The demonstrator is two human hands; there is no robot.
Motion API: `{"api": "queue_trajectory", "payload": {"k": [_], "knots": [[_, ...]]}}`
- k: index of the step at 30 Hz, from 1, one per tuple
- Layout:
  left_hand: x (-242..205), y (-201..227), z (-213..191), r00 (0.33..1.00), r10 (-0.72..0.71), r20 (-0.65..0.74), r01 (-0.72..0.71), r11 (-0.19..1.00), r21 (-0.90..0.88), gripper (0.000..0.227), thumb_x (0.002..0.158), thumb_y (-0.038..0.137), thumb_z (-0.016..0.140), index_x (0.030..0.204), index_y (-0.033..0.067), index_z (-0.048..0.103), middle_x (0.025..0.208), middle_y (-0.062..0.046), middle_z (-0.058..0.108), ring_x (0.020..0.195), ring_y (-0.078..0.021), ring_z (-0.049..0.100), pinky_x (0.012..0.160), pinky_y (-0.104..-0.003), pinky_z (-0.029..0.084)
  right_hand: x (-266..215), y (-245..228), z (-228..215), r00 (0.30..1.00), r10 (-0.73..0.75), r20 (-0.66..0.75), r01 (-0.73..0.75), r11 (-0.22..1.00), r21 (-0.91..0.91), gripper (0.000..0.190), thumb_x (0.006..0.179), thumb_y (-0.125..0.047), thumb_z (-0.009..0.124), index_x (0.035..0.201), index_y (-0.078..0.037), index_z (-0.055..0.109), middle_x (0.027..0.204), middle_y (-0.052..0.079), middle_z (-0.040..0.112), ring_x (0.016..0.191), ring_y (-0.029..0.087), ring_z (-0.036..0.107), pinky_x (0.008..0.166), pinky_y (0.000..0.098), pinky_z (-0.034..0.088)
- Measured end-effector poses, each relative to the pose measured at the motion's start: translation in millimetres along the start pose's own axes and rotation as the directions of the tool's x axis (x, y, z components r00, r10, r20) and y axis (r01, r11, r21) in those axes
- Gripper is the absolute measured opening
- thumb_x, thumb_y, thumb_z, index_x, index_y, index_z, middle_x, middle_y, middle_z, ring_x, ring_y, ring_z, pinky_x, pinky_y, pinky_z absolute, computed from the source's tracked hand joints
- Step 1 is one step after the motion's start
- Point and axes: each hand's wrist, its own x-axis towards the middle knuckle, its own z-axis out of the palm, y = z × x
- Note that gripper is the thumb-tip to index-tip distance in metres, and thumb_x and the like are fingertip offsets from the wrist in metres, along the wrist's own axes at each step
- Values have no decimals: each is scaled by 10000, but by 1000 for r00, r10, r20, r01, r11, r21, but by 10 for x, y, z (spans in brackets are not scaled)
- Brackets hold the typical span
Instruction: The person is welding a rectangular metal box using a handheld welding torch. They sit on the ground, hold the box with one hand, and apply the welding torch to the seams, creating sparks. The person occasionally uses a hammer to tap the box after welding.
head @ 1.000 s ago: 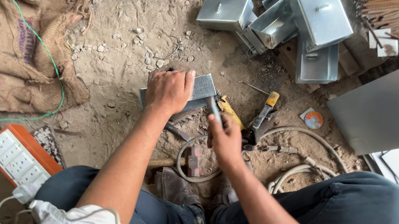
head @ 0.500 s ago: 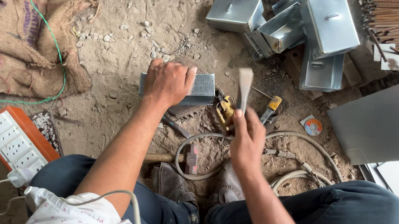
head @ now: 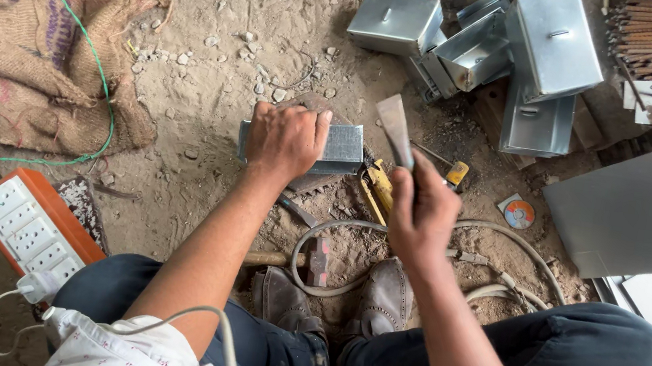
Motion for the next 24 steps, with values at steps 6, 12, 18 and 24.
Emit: {"api": "queue_trajectory", "payload": {"k": [6,12,18,24], "knots": [[33,-10,-20,1000,-20,-12,19,998,-62,608,1089,494,315,591,225,537,520,16,481,459,-171,341,764,-401,343,27,40,155,963,267,18,-261,951,-165,324,1066,-314,534,1168,-57,705,604,47,620,449,124,480,393,354,385],[68,97,-48,1000,-15,8,15,998,-65,639,1105,475,287,577,229,550,536,-4,507,471,-187,372,790,-408,344,22,140,80,954,266,136,-189,891,-413,357,1075,-375,543,996,-75,718,592,49,621,431,139,476,402,331,392],[2,92,-202,991,112,-77,-118,990,-76,676,1017,692,300,790,192,696,755,-31,680,638,-198,569,848,-443,377,-369,565,320,776,630,32,-631,773,71,335,1063,-342,525,960,-67,686,674,43,640,499,112,498,413,314,394],[-102,39,-131,822,429,-374,-331,895,299,948,575,829,574,1238,152,590,1212,-151,695,1036,-307,685,935,-619,403,-1128,1071,1126,248,855,456,-931,80,357,327,1091,-263,433,1005,-21,636,777,94,623,598,193,530,531,387,437]]}}
